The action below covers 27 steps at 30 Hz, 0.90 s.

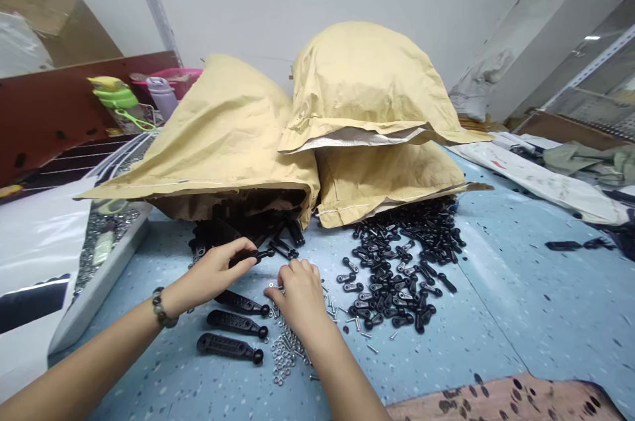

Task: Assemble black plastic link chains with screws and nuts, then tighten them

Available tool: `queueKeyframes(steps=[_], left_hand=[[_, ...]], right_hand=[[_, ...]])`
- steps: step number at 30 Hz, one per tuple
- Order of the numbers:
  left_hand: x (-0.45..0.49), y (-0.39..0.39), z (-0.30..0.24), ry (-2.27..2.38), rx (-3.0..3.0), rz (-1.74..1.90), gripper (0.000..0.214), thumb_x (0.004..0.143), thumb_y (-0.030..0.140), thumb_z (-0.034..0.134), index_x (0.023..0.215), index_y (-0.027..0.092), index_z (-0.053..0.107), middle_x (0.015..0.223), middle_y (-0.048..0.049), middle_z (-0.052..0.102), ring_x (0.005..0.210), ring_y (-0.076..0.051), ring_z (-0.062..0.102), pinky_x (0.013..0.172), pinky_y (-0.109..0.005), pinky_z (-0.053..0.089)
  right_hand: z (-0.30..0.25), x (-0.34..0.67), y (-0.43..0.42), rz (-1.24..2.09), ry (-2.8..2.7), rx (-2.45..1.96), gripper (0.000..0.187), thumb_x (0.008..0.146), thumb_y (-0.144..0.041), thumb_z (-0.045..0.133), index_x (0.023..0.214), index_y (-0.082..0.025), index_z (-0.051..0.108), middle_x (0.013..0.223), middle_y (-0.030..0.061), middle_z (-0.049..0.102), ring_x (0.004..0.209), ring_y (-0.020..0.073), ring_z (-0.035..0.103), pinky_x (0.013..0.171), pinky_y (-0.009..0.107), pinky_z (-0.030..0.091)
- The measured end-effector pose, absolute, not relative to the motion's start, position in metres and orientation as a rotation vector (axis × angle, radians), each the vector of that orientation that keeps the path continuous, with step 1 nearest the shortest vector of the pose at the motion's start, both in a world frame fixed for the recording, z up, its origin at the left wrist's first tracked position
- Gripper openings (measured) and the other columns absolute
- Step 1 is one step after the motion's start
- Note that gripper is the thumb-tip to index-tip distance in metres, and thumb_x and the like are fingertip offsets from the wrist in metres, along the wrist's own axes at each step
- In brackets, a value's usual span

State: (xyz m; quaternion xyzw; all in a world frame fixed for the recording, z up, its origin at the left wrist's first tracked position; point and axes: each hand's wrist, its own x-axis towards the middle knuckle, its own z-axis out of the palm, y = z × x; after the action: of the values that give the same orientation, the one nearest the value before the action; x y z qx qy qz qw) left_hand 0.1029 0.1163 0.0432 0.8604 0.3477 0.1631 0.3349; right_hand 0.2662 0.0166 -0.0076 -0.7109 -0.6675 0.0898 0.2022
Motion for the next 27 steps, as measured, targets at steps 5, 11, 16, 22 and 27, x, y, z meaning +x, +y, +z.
queueKeyframes(steps=[5,11,16,22,27], left_hand=[[0.114,0.115,0.024,0.735,2.405,0.336,0.015,0.088,0.026,0.055,0.098,0.022,0.066,0.095,-0.0025,0.063,0.093,-0.02,0.056,0.084,-0.03,0.042],[0.116,0.107,0.009,0.591,2.581,0.193,0.02,0.092,0.022,0.051,0.102,0.022,0.068,0.091,-0.0051,0.06,0.087,-0.023,0.053,0.077,-0.033,0.041],[0.1,0.108,0.01,0.556,2.613,0.169,0.03,0.096,0.02,0.044,0.122,0.025,0.059,0.097,-0.0049,0.059,0.09,-0.021,0.053,0.08,-0.031,0.041],[0.1,0.113,0.011,0.596,2.563,0.124,0.025,0.095,0.023,0.049,0.114,0.027,0.065,0.094,-0.0022,0.062,0.091,-0.019,0.055,0.081,-0.028,0.041],[0.109,0.121,0.016,0.612,2.595,0.074,0.027,0.092,0.018,0.052,0.112,0.028,0.067,0.097,-0.0023,0.064,0.093,-0.02,0.056,0.082,-0.029,0.042]], right_hand=[[-0.003,0.287,-0.003,0.322,-1.792,-2.0,0.014,0.077,-0.023,0.072,0.078,-0.021,0.058,0.086,0.0024,0.058,0.088,0.0231,0.053,0.078,0.036,0.042],[-0.012,0.281,-0.008,0.309,-1.856,-1.729,0.024,0.084,-0.01,0.062,0.105,-0.022,0.061,0.096,0.0038,0.064,0.091,0.022,0.055,0.084,0.037,0.044],[-0.024,0.268,-0.008,0.101,-1.897,-1.69,0.02,0.087,-0.007,0.054,0.101,-0.017,0.064,0.089,0.0065,0.063,0.083,0.0217,0.054,0.076,0.036,0.046],[-0.022,0.27,-0.006,0.225,-1.85,-1.675,0.021,0.084,-0.007,0.058,0.098,-0.02,0.066,0.089,0.0051,0.064,0.084,0.0209,0.057,0.076,0.034,0.047],[-0.022,0.271,0.0,0.262,-1.766,-1.721,0.02,0.08,-0.006,0.064,0.095,-0.02,0.067,0.087,0.0041,0.065,0.084,0.0211,0.059,0.077,0.035,0.048]])
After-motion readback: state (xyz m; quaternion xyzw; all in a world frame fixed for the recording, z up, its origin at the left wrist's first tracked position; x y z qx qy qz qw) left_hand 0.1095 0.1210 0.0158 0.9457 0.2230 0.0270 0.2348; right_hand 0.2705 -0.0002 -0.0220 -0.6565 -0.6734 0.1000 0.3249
